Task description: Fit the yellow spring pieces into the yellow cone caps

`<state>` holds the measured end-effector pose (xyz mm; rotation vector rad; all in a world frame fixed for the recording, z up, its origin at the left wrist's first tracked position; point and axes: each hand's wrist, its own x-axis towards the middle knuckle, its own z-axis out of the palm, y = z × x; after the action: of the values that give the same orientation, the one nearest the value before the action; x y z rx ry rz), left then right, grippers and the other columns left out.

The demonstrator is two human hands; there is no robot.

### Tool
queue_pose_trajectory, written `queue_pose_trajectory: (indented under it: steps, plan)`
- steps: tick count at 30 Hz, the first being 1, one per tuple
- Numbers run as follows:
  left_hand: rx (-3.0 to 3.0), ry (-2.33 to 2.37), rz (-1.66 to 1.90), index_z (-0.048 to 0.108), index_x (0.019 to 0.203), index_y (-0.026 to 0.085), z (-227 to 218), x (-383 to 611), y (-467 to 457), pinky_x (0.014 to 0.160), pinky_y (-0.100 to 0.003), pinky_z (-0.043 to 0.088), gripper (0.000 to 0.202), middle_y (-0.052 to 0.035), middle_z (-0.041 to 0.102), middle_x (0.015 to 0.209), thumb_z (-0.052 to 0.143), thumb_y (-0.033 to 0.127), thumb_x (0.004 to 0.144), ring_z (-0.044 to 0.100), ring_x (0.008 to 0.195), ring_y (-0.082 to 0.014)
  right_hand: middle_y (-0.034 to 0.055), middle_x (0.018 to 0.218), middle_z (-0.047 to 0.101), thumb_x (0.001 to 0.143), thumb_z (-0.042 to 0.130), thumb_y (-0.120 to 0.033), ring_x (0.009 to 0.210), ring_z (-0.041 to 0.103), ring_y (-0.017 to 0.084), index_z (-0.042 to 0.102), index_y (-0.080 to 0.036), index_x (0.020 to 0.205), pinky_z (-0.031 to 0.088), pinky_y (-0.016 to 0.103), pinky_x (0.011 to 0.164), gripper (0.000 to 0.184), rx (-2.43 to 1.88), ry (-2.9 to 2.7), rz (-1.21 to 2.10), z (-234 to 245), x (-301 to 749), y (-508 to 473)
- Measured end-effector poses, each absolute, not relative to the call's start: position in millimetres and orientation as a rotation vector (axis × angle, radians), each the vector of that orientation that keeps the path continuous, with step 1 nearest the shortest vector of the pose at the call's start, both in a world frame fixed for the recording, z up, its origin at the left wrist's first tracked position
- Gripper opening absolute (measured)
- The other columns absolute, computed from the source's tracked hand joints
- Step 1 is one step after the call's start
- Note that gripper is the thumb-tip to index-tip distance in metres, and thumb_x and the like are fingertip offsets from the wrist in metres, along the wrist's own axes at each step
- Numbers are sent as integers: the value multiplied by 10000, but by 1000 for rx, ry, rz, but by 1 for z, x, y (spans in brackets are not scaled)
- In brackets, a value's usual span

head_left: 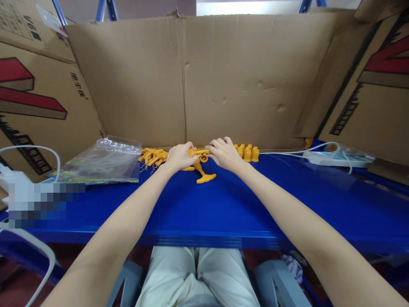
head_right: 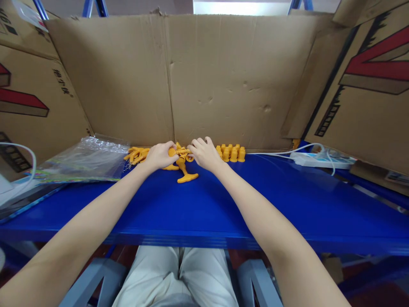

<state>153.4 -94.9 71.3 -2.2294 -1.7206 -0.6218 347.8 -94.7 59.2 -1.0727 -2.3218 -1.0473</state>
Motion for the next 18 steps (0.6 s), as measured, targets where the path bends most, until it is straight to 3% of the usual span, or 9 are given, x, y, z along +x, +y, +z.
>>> queue_pose_trajectory:
  steps: [8, 18]
  plan:
    - [-2232, -1712, -563, 594, 1103, 229, 71, 154, -96, 771, -353, 474, 412, -95, 704, 998, 512, 423, 749, 653, 966, -298, 140, 1106, 603, 917, 457, -181, 997, 464, 262, 626, -125, 1044, 235, 390, 856, 218, -1149, -2358, -1029, 62, 342, -100]
    - [-2228, -1724, -591, 605, 1102, 238, 73, 157, -97, 762, -355, 474, 424, -90, 707, 964, 511, 443, 743, 655, 948, -297, 126, 1000, 616, 932, 355, -112, 947, 472, 255, 598, -129, 1014, 238, 359, 761, 257, -1246, -2256, -1070, 72, 337, -110]
